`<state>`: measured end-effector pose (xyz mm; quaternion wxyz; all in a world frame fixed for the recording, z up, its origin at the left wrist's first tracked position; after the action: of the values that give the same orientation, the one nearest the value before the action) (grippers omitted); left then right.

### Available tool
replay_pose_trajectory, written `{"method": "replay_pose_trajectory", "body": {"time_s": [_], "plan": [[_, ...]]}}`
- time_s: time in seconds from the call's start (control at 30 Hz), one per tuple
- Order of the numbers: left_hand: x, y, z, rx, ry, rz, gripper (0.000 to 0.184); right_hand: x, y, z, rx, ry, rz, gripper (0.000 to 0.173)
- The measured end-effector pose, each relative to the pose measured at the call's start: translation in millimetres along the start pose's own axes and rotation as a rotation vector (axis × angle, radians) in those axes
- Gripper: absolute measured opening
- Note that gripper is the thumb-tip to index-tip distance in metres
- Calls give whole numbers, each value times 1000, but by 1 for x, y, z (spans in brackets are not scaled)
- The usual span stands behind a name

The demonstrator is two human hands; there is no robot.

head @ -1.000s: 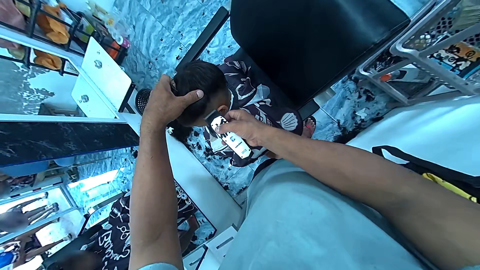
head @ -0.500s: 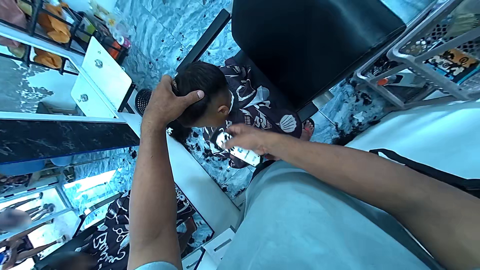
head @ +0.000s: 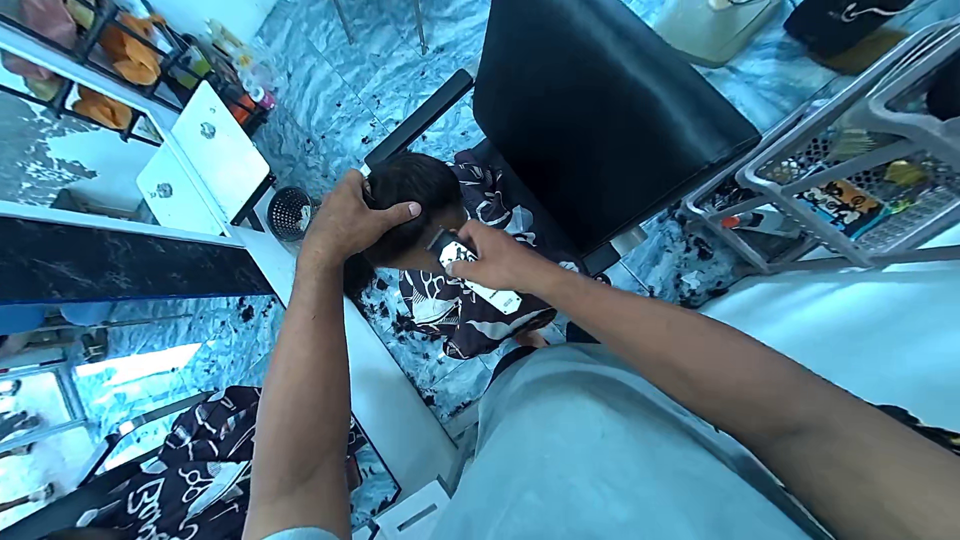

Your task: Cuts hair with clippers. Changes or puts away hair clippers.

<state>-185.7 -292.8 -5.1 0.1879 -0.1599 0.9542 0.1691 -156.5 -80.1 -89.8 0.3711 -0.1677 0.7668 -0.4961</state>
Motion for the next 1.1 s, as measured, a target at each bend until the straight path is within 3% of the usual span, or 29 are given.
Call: {"method": "replay_pose_trajectory", "body": {"time_s": [0.2,0.53,0.77,0.93,1.1], "plan": [[-4,2,1,16,8,12,84,-5,17,-7,261,55,232,43],[-6,3,3,15,25,24,85,-5,12,-8,414,0,153,40],[-4,3,3,17,24,31,85,-5,12,-10,382,15,146,41],[-2,2,3,18,19,28,85,-5,11,-14,173,81,128,42],[-1,2,3,12,19,38,86,-3,9,-11,202,85,68,43]]}}
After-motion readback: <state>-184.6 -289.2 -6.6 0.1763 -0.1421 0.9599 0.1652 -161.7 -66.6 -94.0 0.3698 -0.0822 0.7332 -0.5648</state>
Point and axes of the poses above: each hand's wrist, its own x-axis towards the middle knuckle, its own z-axis out of the palm, y = z × x, the point moved 7 cm from there along x, towards the middle knuckle, and after that the axes turned 1 degree about x, right-handed, at the moved point
